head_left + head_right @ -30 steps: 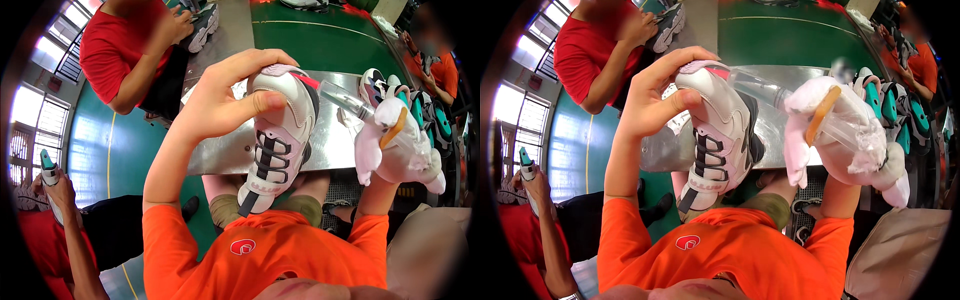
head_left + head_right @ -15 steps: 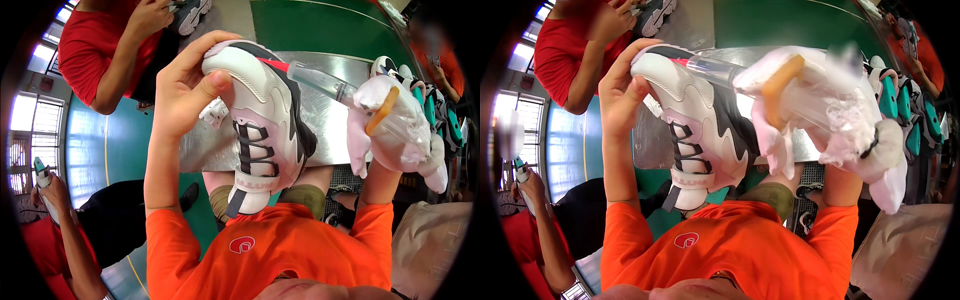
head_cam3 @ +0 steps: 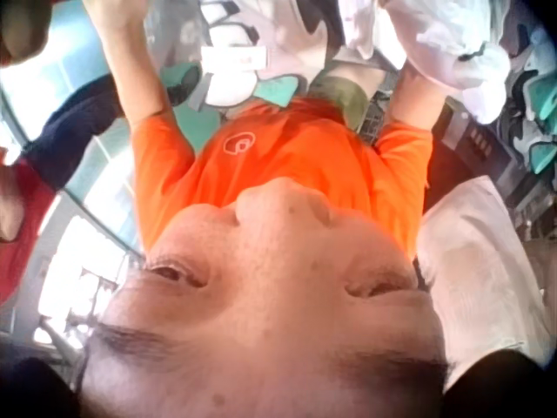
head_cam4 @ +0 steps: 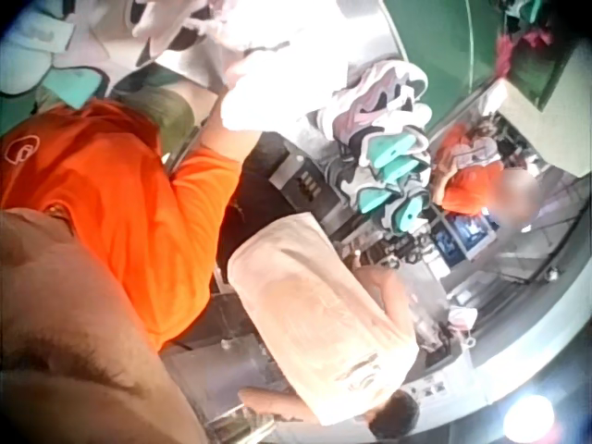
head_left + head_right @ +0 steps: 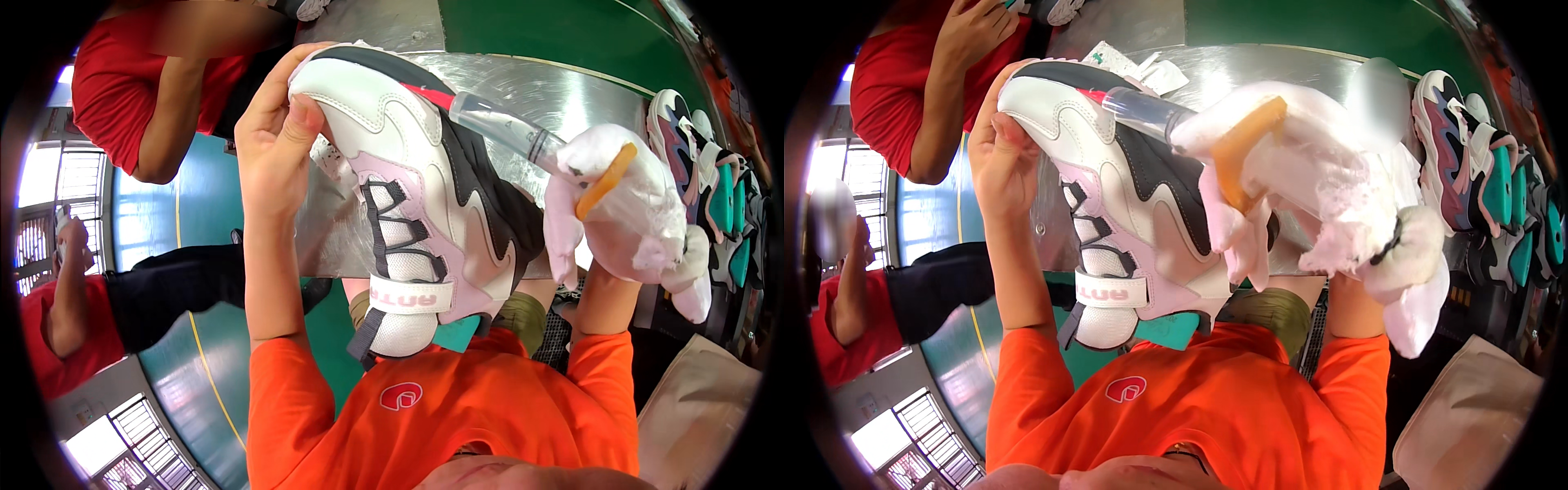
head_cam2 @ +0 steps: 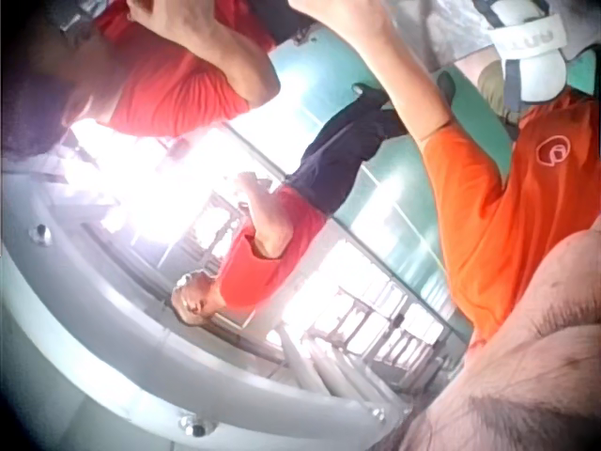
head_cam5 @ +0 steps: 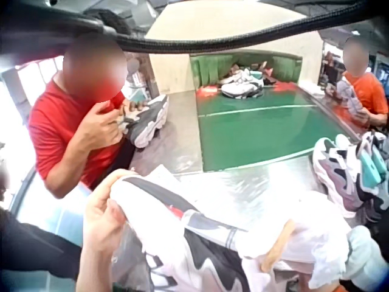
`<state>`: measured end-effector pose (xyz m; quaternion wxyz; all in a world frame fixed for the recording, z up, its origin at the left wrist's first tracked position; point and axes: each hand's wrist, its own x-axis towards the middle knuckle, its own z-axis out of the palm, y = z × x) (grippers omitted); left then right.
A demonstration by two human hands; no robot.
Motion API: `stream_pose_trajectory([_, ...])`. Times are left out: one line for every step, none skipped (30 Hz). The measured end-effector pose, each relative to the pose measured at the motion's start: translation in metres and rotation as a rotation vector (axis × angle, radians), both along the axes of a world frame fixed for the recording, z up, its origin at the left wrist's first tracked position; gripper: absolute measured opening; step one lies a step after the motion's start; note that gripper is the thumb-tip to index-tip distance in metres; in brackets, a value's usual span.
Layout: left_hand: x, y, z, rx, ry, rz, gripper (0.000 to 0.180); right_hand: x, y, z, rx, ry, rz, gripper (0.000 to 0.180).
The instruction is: The person uses a syringe to apply glue to the seams of a white and pink sneaker. They hold the shoe with one hand and carefully dispense the adhesive along the edges of the sole and upper. The person rotates the shoe to access different areas and places it on a metal table alongside other similar sneakers.
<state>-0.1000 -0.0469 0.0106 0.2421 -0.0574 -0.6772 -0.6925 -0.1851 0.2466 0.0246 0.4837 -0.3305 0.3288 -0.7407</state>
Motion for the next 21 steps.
stream_pose_trajectory([0.002,0.001,-0.002,-0.014,0.004,-0.004,0.061,0.001,0.003,0.002,0.010,-0.003,0.008,0.089])
stream_pose_trajectory([0.004,0.001,-0.004,-0.027,0.009,-0.008,0.061,0.001,0.001,0.004,0.028,-0.017,0.011,0.090])
stream_pose_trajectory([0.007,0.002,-0.005,-0.041,0.013,-0.011,0.061,0.003,0.005,0.005,0.077,-0.009,0.003,0.089])
stream_pose_trajectory([0.004,0.001,-0.006,-0.038,0.004,-0.031,0.061,0.005,0.009,0.009,0.132,0.002,-0.021,0.088])
stream_pose_trajectory([0.002,0.000,-0.006,-0.034,-0.004,-0.050,0.061,0.009,0.013,0.009,0.129,-0.035,-0.063,0.087])
stream_pose_trajectory([-0.001,0.000,-0.007,-0.031,-0.013,-0.069,0.061,0.009,0.015,0.004,0.080,-0.039,-0.080,0.086])
stream_pose_trajectory([0.008,-0.002,-0.006,-0.050,-0.024,-0.038,0.061,0.009,0.011,-0.008,0.013,-0.049,-0.057,0.086])
stream_pose_trajectory([0.007,-0.002,-0.007,-0.053,-0.028,-0.041,0.061,0.007,0.007,-0.024,-0.087,-0.022,-0.044,0.087])
stream_pose_trajectory([0.006,-0.001,-0.008,-0.057,-0.031,-0.043,0.061,0.006,0.009,-0.030,-0.123,-0.008,-0.046,0.087])
stream_pose_trajectory([0.007,-0.002,-0.009,-0.048,-0.035,-0.038,0.061,0.005,0.005,-0.031,-0.160,0.001,-0.041,0.087])
stream_pose_trajectory([0.008,-0.003,-0.010,-0.039,-0.039,-0.031,0.061,0.006,0.006,-0.025,-0.132,-0.003,-0.052,0.087])
stream_pose_trajectory([0.011,-0.003,-0.010,-0.031,-0.042,-0.023,0.061,0.008,0.005,-0.017,-0.105,-0.007,-0.061,0.086])
stream_pose_trajectory([0.009,-0.002,-0.011,-0.005,-0.035,-0.023,0.061,0.009,0.006,-0.008,-0.079,-0.008,-0.079,0.086])
stream_pose_trajectory([0.007,0.001,-0.011,0.021,-0.028,-0.022,0.060,0.011,0.007,-0.001,-0.053,-0.008,-0.095,0.085])
stream_pose_trajectory([0.006,0.003,-0.012,0.047,-0.020,-0.021,0.060,0.013,0.009,0.002,-0.041,-0.006,-0.111,0.085])
stream_pose_trajectory([0.003,0.002,-0.014,0.076,0.001,-0.046,0.058,0.012,0.007,0.005,-0.032,-0.001,-0.126,0.086])
stream_pose_trajectory([0.002,0.001,-0.015,0.091,-0.012,-0.069,0.056,0.012,0.008,0.003,-0.032,0.010,-0.131,0.086])
stream_pose_trajectory([0.003,0.001,-0.017,0.087,-0.018,-0.061,0.055,0.015,0.009,0.001,-0.042,0.012,-0.146,0.087])
stream_pose_trajectory([0.007,-0.002,-0.018,0.068,-0.022,-0.039,0.054,0.014,0.008,-0.007,-0.064,0.019,-0.150,0.087])
stream_pose_trajectory([0.007,-0.004,-0.018,0.071,-0.032,-0.031,0.055,0.014,0.009,-0.008,-0.090,0.028,-0.168,0.088])
stream_pose_trajectory([0.009,-0.007,-0.017,0.061,-0.040,-0.027,0.058,0.014,0.011,-0.009,-0.117,0.033,-0.185,0.089])
